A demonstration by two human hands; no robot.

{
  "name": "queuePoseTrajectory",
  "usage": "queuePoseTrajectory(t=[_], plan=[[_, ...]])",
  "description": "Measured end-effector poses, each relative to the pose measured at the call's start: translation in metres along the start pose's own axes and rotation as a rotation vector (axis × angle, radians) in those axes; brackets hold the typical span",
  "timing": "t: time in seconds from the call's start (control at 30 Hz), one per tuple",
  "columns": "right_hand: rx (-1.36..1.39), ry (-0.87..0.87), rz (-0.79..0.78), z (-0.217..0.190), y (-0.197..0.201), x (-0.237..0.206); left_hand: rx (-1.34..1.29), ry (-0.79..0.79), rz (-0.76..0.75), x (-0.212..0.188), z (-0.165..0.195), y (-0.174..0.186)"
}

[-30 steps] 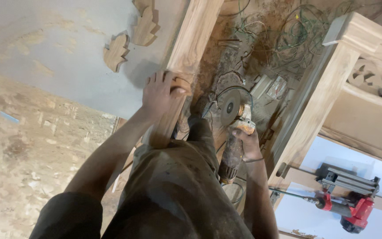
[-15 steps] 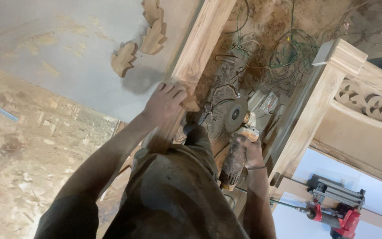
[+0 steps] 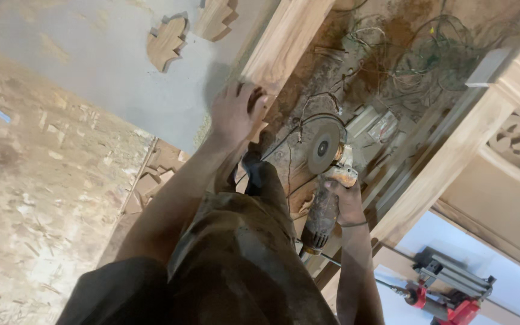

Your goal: The person holds an angle grinder and runs its disc along the edge of a long wooden board, smoothing the surface. They hold a small wooden piece in the other hand and occasionally rub a sanding block along the board, repositioning their grip as they work along the length.

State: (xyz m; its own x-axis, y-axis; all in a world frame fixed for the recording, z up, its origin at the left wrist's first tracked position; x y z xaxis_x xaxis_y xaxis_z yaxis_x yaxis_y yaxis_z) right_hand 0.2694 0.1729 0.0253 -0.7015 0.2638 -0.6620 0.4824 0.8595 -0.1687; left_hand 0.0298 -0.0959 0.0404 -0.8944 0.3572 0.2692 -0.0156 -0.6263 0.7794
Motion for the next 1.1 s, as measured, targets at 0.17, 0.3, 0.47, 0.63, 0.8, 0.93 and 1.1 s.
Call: queuePoseTrajectory(t=[0.17,0.3,0.47,0.63,0.8,0.93,1.1], plan=[[-0.059,0.014,-0.053,-0.004,-0.001,0.020,-0.005,0.085,0.086,0.030,0.007,-0.035],[-0.069,0.037,-0.096,-0.005,-0.005,0.048,-0.056,0.052,0.075,0.051,0.004,-0.062],[-0.072,0.076,-0.155,0.004,-0.026,0.064,-0.049,-0.016,0.130,0.050,-0.001,-0.068],[-0.029,0.125,-0.193,0.017,-0.055,0.063,-0.041,-0.009,0.143,0.050,-0.001,-0.066],[-0.001,0.051,-0.153,0.031,-0.064,0.060,-0.127,-0.063,0.215,0.049,0.001,-0.064],[-0.082,0.106,-0.197,0.031,-0.069,0.058,-0.068,-0.059,0.219,0.048,-0.002,-0.066],[-0.123,0.040,-0.240,0.020,-0.058,0.056,-0.068,-0.049,0.186,0.049,-0.003,-0.069]])
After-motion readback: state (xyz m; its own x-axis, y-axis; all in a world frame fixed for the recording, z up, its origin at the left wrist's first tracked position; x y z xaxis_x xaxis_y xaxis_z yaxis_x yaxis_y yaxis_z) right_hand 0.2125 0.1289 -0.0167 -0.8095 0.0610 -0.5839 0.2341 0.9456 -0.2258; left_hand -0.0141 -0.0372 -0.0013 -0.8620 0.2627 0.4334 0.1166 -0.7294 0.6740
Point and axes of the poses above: each hand's wrist, its own x-axis towards the middle knuckle, its own y-axis out of the back of the hand, z = x × y, the point moved 3 cm from there along x, towards the middle knuckle, and after that the axes turned 2 degrees about -x, right-handed, at the moved point
